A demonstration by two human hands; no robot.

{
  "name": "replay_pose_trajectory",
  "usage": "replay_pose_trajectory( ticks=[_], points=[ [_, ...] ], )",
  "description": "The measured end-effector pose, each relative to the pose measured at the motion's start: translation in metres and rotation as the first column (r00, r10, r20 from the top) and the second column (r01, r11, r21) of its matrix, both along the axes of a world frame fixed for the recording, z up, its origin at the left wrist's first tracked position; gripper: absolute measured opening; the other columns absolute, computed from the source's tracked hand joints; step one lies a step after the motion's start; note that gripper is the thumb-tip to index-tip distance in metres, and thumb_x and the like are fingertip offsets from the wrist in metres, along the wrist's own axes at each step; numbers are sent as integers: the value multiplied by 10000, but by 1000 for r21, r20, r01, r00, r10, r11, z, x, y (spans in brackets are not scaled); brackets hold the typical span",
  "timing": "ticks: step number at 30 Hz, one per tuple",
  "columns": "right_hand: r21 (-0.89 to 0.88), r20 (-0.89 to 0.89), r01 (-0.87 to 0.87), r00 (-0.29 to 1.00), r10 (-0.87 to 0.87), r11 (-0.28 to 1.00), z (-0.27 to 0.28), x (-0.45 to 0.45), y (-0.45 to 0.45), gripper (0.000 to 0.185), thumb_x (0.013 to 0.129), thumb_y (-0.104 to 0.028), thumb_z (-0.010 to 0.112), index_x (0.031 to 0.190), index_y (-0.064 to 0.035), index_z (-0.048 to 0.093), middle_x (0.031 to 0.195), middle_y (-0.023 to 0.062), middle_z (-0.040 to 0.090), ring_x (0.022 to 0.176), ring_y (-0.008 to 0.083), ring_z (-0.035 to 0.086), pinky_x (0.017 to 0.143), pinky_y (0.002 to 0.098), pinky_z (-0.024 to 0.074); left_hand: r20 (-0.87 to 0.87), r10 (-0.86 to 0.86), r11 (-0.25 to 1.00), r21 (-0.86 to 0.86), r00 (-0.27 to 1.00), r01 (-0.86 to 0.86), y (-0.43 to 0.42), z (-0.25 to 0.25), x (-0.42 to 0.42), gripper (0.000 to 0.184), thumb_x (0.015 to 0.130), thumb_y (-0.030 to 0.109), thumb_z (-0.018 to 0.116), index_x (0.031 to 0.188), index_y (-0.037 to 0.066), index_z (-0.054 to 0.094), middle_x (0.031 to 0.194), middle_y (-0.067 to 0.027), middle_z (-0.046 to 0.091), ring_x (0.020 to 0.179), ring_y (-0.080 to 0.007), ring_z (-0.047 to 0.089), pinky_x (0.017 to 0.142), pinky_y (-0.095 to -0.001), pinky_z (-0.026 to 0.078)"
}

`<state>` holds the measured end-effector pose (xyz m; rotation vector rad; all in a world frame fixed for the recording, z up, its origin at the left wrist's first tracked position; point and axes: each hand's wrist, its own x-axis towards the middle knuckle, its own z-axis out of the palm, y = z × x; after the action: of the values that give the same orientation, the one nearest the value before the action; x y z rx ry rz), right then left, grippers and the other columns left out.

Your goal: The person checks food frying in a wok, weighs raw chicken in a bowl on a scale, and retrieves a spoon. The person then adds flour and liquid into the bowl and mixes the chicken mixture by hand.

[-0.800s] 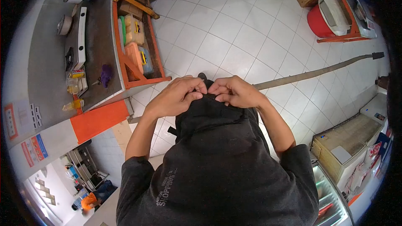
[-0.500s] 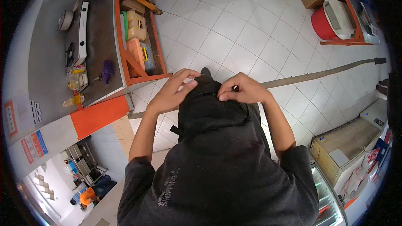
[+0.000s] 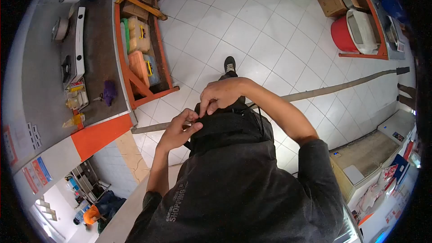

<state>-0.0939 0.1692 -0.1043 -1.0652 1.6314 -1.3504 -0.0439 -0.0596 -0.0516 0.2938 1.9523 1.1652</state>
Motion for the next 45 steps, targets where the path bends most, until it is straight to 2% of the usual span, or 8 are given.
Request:
replay_pose_trajectory(
  ticks=[5,7,15,21,25,31,37,45],
  points=[
    [130,-268,220,947,-179,967,39,-56,58,186,744,-8,602,905,-71,673,829,73,638,834,267,576,735,358,441,20,-27,1000,0,999,27,22,-8,-59,245,838,188,665,904,18,501,778,-22,535,732,-105,513,640,-257,440],
    [493,-352,280,930,-105,824,61,-72,86,162,713,24,594,838,-62,654,831,59,645,883,256,570,768,354,432,17,-56,998,2,998,56,26,-7,-85,244,832,182,671,887,13,503,773,-25,538,720,-105,513,622,-261,443],
    [399,-73,420,900,-429,815,35,-70,153,192,742,93,558,870,-23,642,810,94,652,787,223,621,698,317,472,-27,-335,942,8,942,335,40,-6,-180,227,810,132,673,809,-3,491,684,-73,530,623,-149,504,559,-281,446],
    [204,353,747,547,-759,633,11,-57,150,147,839,48,547,944,2,638,852,50,636,802,110,566,736,242,451,8,-213,977,-16,977,214,83,-27,-257,471,937,463,417,973,13,553,854,-109,605,829,-202,577,791,-331,446],
    [191,338,789,506,-794,584,-3,-55,157,132,870,-5,544,978,-15,618,847,52,625,802,114,561,727,253,448,220,-410,911,58,885,408,169,-67,-285,796,894,658,122,1266,51,479,1151,-135,573,1105,-250,522,940,-330,392],
    [309,205,876,320,-925,372,12,-58,202,136,872,-65,582,992,-9,613,844,33,620,791,98,547,711,240,440,379,-739,646,163,557,745,243,-132,-267,822,892,667,133,1127,17,578,1092,-144,590,1043,-226,526,916,-353,398],
    [382,27,921,-100,-995,-82,-36,-11,282,164,873,-120,597,1010,-32,618,771,2,590,729,82,516,640,242,457,289,-556,761,-200,779,617,237,-102,-283,596,945,516,350,943,-34,579,932,-112,605,879,-184,528,815,-340,425],
    [433,51,897,-122,-991,-88,-32,2,364,134,875,-101,594,983,-22,601,815,-1,604,767,86,551,696,246,452,281,-165,981,-56,945,188,186,-94,-246,436,960,381,364,1067,5,556,945,-50,575,864,-133,488,807,-317,416]
  ],
)
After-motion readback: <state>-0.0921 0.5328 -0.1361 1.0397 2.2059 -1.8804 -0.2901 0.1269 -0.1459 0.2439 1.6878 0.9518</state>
